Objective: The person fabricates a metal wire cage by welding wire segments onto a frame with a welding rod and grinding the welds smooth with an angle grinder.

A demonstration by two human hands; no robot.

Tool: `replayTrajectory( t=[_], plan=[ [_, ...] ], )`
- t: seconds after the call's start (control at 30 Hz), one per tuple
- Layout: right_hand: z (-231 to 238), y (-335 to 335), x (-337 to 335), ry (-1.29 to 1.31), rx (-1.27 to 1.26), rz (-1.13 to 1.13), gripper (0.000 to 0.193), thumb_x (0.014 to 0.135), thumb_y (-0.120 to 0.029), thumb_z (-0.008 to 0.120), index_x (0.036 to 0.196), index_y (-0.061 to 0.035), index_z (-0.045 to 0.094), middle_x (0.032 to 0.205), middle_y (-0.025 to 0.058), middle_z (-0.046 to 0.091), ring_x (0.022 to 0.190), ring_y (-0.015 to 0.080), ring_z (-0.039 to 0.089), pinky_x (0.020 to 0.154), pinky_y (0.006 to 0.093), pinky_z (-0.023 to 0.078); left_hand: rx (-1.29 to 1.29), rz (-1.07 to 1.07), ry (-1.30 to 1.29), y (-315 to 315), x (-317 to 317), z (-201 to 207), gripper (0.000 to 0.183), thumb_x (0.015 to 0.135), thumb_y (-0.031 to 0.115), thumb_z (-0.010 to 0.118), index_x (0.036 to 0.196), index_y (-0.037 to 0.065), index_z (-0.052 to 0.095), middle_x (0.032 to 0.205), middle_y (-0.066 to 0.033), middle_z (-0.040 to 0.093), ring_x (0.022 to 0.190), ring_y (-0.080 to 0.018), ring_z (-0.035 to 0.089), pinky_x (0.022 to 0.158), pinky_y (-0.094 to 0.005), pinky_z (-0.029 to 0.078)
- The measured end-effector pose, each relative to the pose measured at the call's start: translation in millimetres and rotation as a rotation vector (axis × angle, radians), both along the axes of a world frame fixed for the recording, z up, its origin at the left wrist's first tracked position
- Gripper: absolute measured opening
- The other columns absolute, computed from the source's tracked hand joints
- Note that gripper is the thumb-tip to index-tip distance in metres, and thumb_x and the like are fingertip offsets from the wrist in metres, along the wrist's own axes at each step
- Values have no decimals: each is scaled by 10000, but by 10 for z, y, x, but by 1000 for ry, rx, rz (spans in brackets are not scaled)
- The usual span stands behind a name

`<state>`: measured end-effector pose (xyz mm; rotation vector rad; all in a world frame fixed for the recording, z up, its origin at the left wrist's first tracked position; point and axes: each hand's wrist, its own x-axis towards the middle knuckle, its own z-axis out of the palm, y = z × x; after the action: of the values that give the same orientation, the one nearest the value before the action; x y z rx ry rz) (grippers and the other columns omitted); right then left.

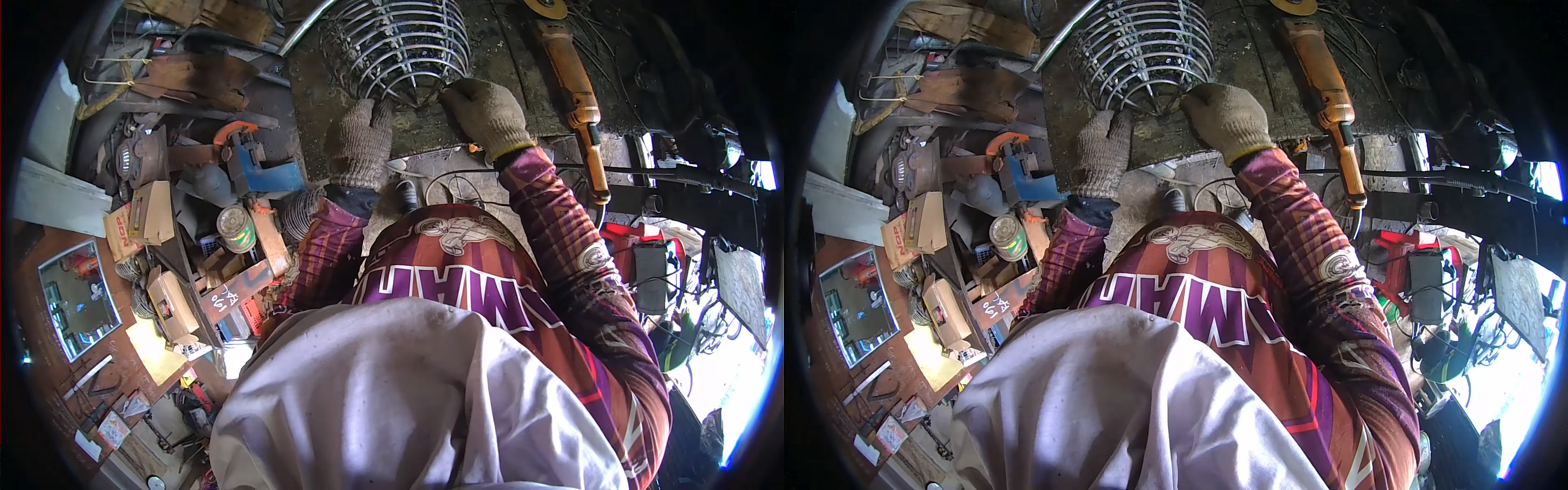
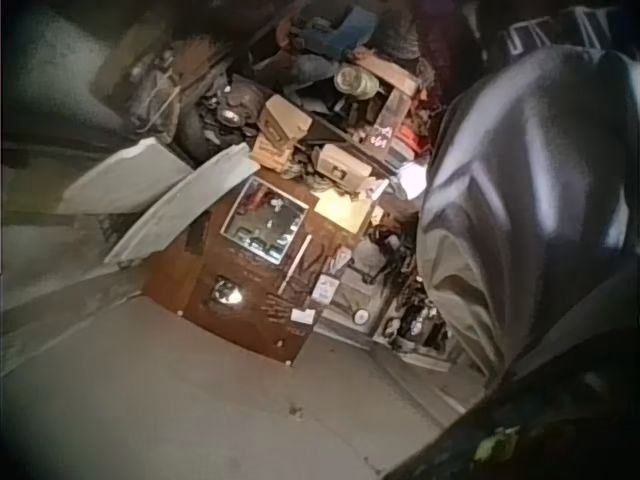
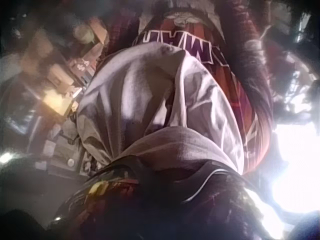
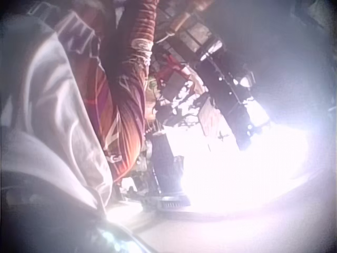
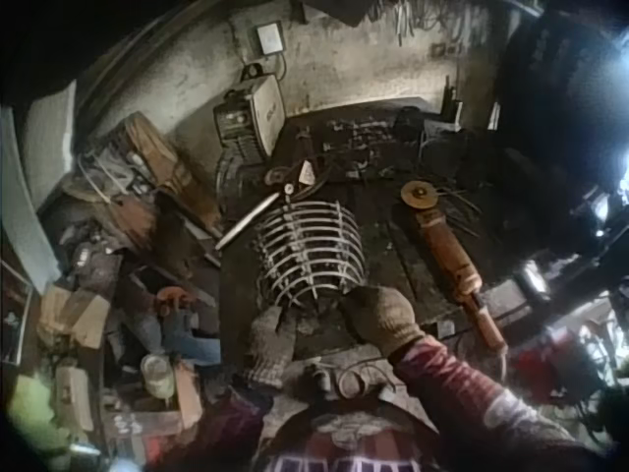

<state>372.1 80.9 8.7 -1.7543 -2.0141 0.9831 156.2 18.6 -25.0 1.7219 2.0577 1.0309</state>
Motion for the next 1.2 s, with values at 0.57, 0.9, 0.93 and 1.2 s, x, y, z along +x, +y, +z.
replayTrajectory(
  t=[0.57, 0.9, 0.93, 1.2],
  plan=[
    [35, -23, -5, 17, -15, -11, 447, 924, -486, 598, 1191, -164, 757, 1150, 171, 737, 1101, 375, 688, 953, 458, 536, 35, -1, 21, 7, -26, -59, 295, 955, 269, 671, 996, -21, 704, 924, -266, 689, 861, -454, 672, 741, -475, 512],
    [33, -38, -11, 20, 3, -28, 442, 923, -484, 602, 1186, -165, 758, 1127, 176, 741, 1088, 376, 692, 941, 458, 541, -27, 6, 80, 16, -54, -80, 293, 964, 267, 668, 1026, -15, 716, 904, -262, 695, 823, -437, 674, 725, -457, 512],
    [37, -38, -7, 20, 5, -30, 441, 924, -484, 602, 1185, -164, 759, 1127, 177, 741, 1088, 376, 692, 941, 458, 541, -14, 3, 75, 10, -47, -73, 298, 965, 274, 666, 1024, -14, 716, 906, -262, 695, 827, -440, 674, 725, -457, 512],
    [17, -33, -9, 4, 33, -24, 432, 931, -482, 595, 1170, -165, 764, 1123, 178, 740, 1085, 381, 691, 940, 459, 542, -65, 1, 105, 2, -53, -35, 328, 976, 303, 646, 1027, -15, 708, 949, -273, 693, 896, -460, 677, 757, -480, 518]
  ],
)
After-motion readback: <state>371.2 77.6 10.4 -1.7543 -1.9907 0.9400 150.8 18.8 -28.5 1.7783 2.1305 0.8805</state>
